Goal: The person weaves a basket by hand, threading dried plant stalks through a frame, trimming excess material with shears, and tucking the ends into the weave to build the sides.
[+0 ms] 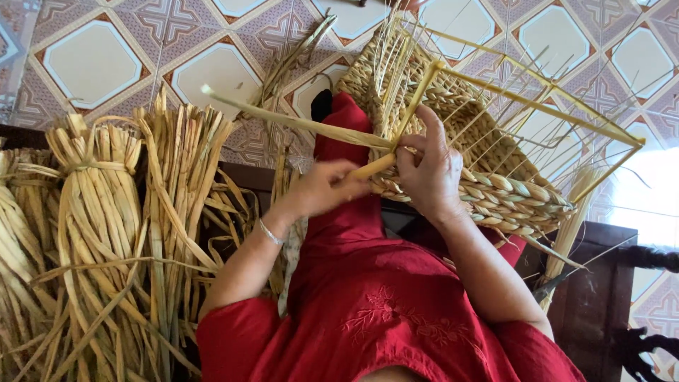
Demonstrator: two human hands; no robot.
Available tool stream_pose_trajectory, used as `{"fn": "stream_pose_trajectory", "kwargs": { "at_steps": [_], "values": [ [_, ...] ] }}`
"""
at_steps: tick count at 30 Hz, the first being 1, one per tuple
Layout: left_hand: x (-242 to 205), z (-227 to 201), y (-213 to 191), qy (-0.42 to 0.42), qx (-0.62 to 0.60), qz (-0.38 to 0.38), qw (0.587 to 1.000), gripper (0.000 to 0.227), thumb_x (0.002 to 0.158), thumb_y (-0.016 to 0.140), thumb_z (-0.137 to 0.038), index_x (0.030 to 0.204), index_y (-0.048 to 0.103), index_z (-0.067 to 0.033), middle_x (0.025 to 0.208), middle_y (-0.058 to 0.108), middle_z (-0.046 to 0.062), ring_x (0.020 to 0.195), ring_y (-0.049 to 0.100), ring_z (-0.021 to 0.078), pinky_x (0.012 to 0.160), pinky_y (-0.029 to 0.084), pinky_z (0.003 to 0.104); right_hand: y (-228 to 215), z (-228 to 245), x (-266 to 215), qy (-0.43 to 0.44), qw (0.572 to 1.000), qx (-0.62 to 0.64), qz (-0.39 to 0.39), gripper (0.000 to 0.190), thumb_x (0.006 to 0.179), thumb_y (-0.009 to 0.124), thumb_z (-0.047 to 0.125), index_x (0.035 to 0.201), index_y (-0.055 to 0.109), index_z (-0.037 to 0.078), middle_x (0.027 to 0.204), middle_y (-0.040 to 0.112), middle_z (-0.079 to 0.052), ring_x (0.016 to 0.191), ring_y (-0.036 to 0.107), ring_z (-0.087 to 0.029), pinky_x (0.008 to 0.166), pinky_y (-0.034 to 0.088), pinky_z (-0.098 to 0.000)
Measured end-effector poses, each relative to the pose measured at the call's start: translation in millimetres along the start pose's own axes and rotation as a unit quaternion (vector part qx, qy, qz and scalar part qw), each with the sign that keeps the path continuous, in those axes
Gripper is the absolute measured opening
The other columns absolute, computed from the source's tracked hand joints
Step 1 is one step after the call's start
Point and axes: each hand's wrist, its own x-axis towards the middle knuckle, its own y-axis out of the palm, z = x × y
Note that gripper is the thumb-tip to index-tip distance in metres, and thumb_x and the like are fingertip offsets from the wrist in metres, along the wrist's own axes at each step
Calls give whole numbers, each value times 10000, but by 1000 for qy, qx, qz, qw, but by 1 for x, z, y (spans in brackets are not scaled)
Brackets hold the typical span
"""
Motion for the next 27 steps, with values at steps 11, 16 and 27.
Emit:
{"fn": "stream_pose_trajectory", "kwargs": {
  "at_steps": [11,16,27],
  "values": [
    [43,-20,-12,288,428,-199,833,82,983,790,-111,1047,749,-143,798,647,0,768,594,155,610,486,292,-8,-6,-2,8,996,59,72,528,930,778,129,1372,524,-11,960,767,-111,706,757,-163,606,586,-300],
    [73,-9,-1,275,436,-222,827,120,907,781,-146,1024,754,-147,892,677,16,887,594,211,762,464,392,-1,-2,-1,-5,999,-20,30,400,919,792,127,1268,619,38,846,779,-73,614,716,-167,565,547,-321],
    [14,-38,-8,313,256,-251,880,104,989,710,-19,1089,703,-45,1063,708,95,1004,674,296,889,537,398,-48,-62,47,-17,991,119,-57,290,950,697,18,1235,651,-13,883,730,-73,723,697,-112,609,575,-275]
  ]
}}
